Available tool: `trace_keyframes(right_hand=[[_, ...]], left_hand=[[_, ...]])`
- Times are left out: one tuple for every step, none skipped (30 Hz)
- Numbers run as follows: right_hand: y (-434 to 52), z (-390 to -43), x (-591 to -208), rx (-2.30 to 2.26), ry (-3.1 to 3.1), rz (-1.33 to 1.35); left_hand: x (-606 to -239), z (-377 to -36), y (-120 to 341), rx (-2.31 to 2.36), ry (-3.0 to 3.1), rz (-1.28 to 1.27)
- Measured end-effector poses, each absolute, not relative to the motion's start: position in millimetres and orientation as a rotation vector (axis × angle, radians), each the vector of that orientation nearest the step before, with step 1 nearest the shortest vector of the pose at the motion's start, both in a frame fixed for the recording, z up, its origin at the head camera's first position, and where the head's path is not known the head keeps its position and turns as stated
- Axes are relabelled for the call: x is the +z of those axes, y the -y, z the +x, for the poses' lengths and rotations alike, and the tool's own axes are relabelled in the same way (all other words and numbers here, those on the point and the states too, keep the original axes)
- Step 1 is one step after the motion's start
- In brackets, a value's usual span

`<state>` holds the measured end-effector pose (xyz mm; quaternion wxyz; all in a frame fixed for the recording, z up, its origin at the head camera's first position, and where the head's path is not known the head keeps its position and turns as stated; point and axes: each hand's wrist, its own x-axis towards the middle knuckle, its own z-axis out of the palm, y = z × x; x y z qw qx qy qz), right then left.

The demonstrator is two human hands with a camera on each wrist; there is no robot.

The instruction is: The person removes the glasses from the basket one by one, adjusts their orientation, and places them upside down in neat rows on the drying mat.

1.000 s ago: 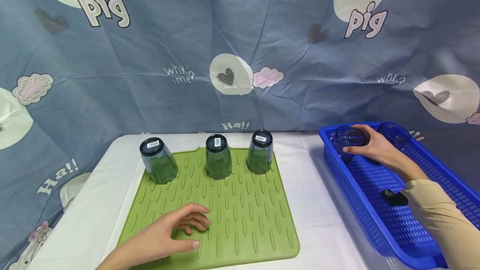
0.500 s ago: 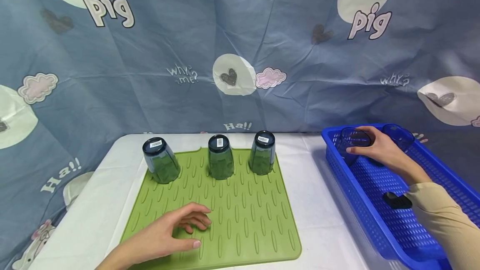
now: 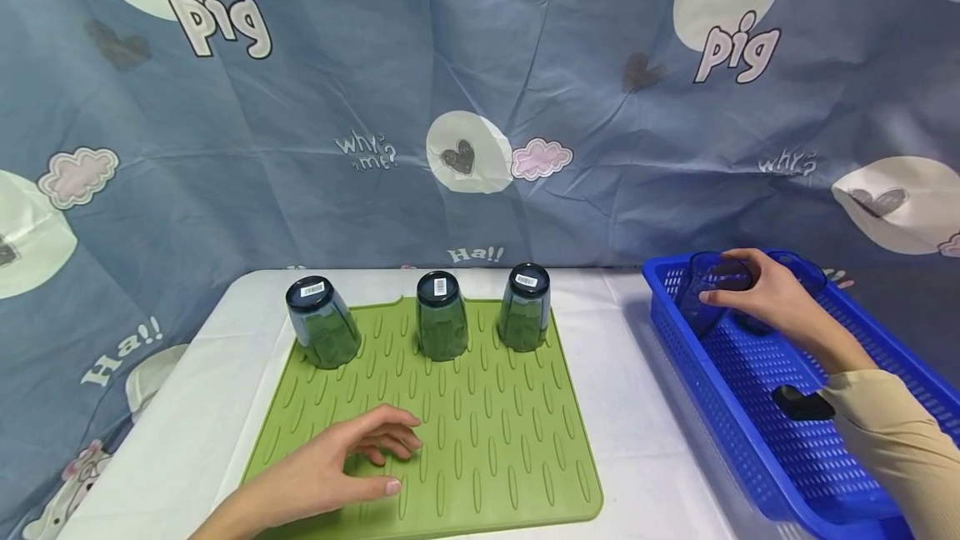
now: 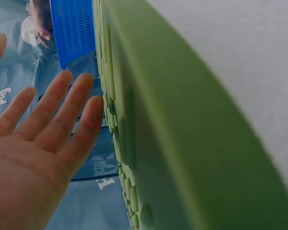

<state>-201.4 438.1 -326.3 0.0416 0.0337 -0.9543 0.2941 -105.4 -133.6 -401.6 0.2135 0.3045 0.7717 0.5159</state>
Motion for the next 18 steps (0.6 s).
trace_keyframes(right_hand=[[-437.0,-200.7,-324.8,0.885,2.916,0.099],[-435.8,-200.0,-323.4,0.869,2.909,0.092],[-434.4,-199.3,-321.9,0.849,2.9,0.084],[-433.1,-198.4,-320.7,0.83,2.888,0.073],[-431.9,-197.4,-319.6,0.821,2.876,0.067],[-430.8,-196.5,-318.5,0.822,2.86,0.059],[-429.9,-195.5,-317.5,0.817,2.844,0.051],[-429.2,-194.6,-316.5,0.824,2.826,0.044],[-428.6,-193.6,-315.6,0.838,2.808,0.033],[-428.4,-192.8,-314.9,0.85,2.794,0.021],[-427.9,-192.2,-314.2,0.856,2.781,0.003],[-428.1,-191.5,-313.8,0.856,2.77,-0.017],[-428.1,-190.9,-313.2,0.856,2.761,-0.034],[-428.3,-190.3,-312.8,0.852,2.755,-0.054],[-428.2,-189.6,-312.4,0.842,2.751,-0.074],[-428.3,-188.7,-311.9,0.829,2.746,-0.088],[-428.2,-187.6,-311.2,0.818,2.743,-0.1],[-428.6,-186.1,-310.3,0.817,2.739,-0.102]], left_hand=[[-401.9,-105.5,133.9,1.43,-2.149,0.844],[-402.2,-105.7,134.2,1.429,-2.155,0.841],[-402.6,-105.7,134.6,1.427,-2.164,0.84],[-402.8,-105.8,134.8,1.425,-2.173,0.839],[-402.9,-105.8,135.0,1.423,-2.184,0.84],[-403.0,-105.9,135.2,1.422,-2.193,0.842],[-403.1,-105.8,135.3,1.423,-2.201,0.846],[-403.1,-105.8,135.3,1.423,-2.21,0.851],[-403.1,-105.7,135.3,1.424,-2.222,0.858],[-403.0,-105.7,135.2,1.427,-2.231,0.861],[-402.8,-105.6,135.3,1.431,-2.243,0.866],[-402.4,-105.4,135.4,1.434,-2.253,0.867],[-402.0,-105.4,135.4,1.439,-2.262,0.864],[-401.6,-105.4,135.7,1.444,-2.269,0.862],[-401.0,-105.6,135.9,1.451,-2.274,0.858],[-400.3,-105.8,136.3,1.458,-2.277,0.852],[-399.7,-106.0,136.8,1.462,-2.282,0.85],[-399.1,-106.4,137.2,1.465,-2.286,0.848]])
